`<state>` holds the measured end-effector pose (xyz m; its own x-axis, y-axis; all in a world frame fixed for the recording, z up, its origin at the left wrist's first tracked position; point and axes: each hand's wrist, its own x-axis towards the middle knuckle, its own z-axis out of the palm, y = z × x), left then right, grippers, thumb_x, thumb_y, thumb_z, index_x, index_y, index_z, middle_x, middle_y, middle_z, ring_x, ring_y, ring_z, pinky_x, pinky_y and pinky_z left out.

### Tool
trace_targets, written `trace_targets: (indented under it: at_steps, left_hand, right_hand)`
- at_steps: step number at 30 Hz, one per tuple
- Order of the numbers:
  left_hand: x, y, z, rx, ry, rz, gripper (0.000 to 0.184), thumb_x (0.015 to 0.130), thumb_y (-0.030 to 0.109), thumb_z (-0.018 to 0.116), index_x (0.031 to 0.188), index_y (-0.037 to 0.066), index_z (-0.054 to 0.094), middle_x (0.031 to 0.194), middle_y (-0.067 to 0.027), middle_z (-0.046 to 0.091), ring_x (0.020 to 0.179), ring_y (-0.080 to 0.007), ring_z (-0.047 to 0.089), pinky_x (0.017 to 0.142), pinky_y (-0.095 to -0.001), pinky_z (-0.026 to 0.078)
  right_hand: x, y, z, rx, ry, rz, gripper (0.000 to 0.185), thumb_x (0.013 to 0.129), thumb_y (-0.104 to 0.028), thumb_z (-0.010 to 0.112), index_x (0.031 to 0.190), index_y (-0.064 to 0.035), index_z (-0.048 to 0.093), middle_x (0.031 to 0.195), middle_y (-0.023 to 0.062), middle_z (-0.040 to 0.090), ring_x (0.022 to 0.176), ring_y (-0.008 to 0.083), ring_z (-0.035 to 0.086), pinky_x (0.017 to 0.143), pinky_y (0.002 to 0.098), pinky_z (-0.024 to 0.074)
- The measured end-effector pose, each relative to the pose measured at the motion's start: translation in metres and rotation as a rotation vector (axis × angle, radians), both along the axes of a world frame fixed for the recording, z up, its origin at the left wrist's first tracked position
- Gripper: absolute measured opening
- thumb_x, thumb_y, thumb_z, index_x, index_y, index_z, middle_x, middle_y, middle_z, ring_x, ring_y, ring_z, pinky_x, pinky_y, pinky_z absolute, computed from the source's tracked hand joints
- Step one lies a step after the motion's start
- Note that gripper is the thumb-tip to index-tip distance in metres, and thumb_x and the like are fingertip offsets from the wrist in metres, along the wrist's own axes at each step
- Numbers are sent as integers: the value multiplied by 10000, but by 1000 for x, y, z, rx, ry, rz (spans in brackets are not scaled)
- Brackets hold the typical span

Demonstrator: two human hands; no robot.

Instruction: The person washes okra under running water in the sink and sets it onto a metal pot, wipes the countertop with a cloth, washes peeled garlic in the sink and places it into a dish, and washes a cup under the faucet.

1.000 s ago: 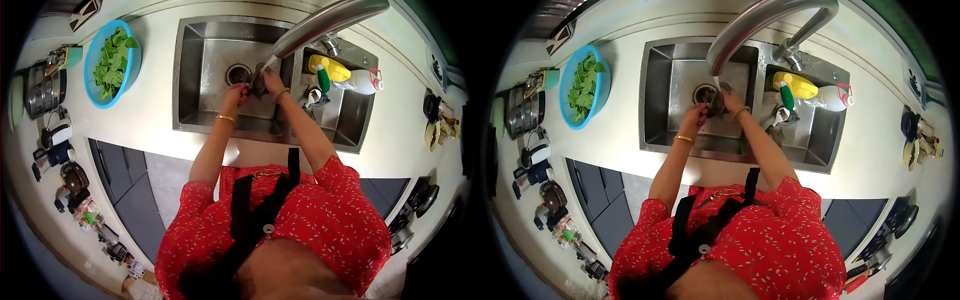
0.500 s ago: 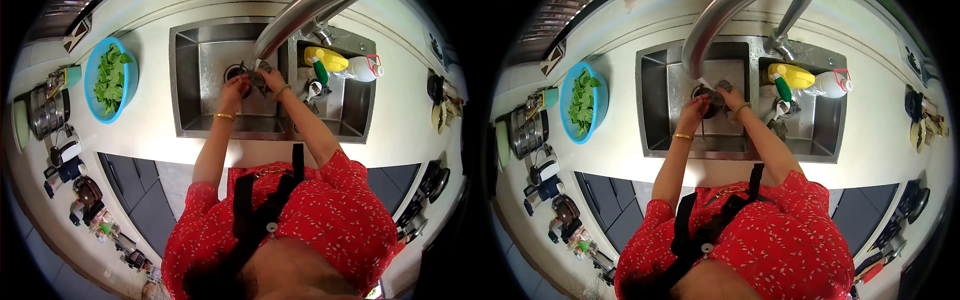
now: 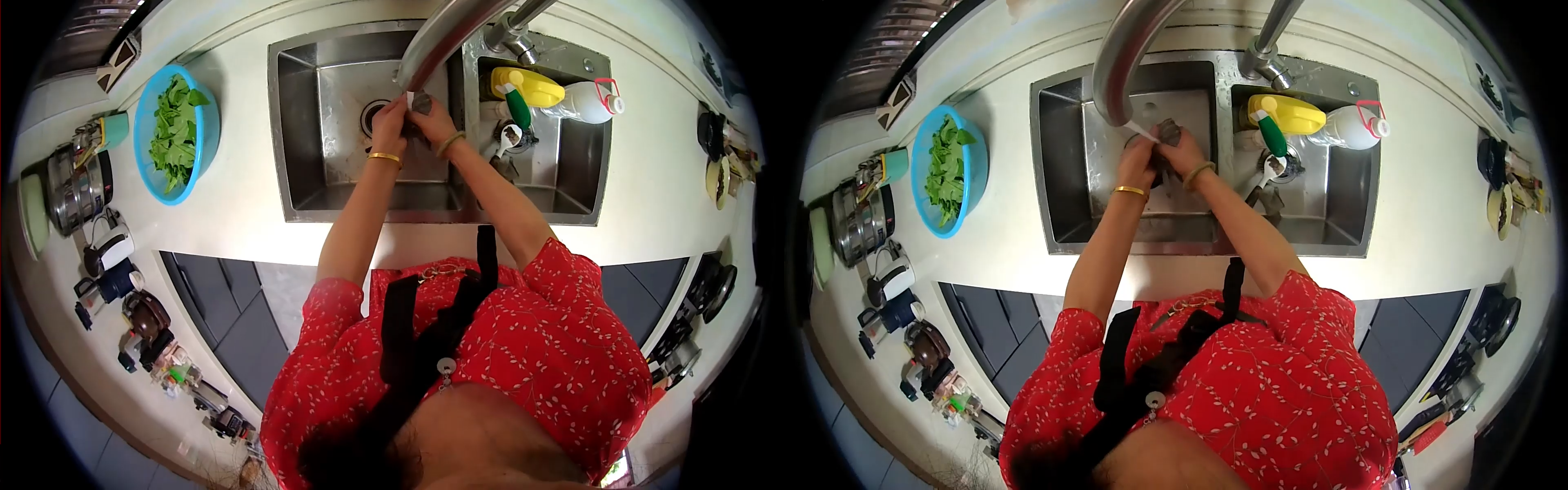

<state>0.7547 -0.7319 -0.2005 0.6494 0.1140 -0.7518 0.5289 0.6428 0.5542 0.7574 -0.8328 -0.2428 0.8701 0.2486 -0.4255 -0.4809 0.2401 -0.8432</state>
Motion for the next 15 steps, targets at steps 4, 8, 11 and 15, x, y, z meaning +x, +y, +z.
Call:
trace_targets:
  at_steps: [4,8,11,15]
  left_hand:
    - [8,3,-20,205,-2,-186,202,767,118,591,913,-19,568,838,-77,585,720,-173,554,633,-263,454]
    - [17,21,-46,202,-90,-182,253,773,161,559,978,15,584,776,-57,600,552,-91,500,470,-213,374]
    - [16,42,-34,150,-63,61,157,808,165,529,895,47,585,739,-43,583,512,-63,460,433,-187,342]
    - [-10,92,-75,464,-22,-50,205,770,215,593,869,36,582,672,-26,553,497,-83,457,422,-206,342]
  right_hand:
    - [-13,-4,9,-254,-58,20,397,680,-204,650,964,32,504,867,113,594,784,173,573,664,283,456]
    - [-39,-4,9,-338,-66,103,435,685,-234,650,987,41,499,886,148,590,789,227,576,700,303,449]
    - [-55,-7,-10,-451,-84,226,486,690,-266,648,1021,44,475,931,171,573,816,262,568,734,318,437]
    - [-60,-15,10,-410,153,293,494,722,-266,617,1056,50,437,983,174,547,876,279,540,760,321,419]
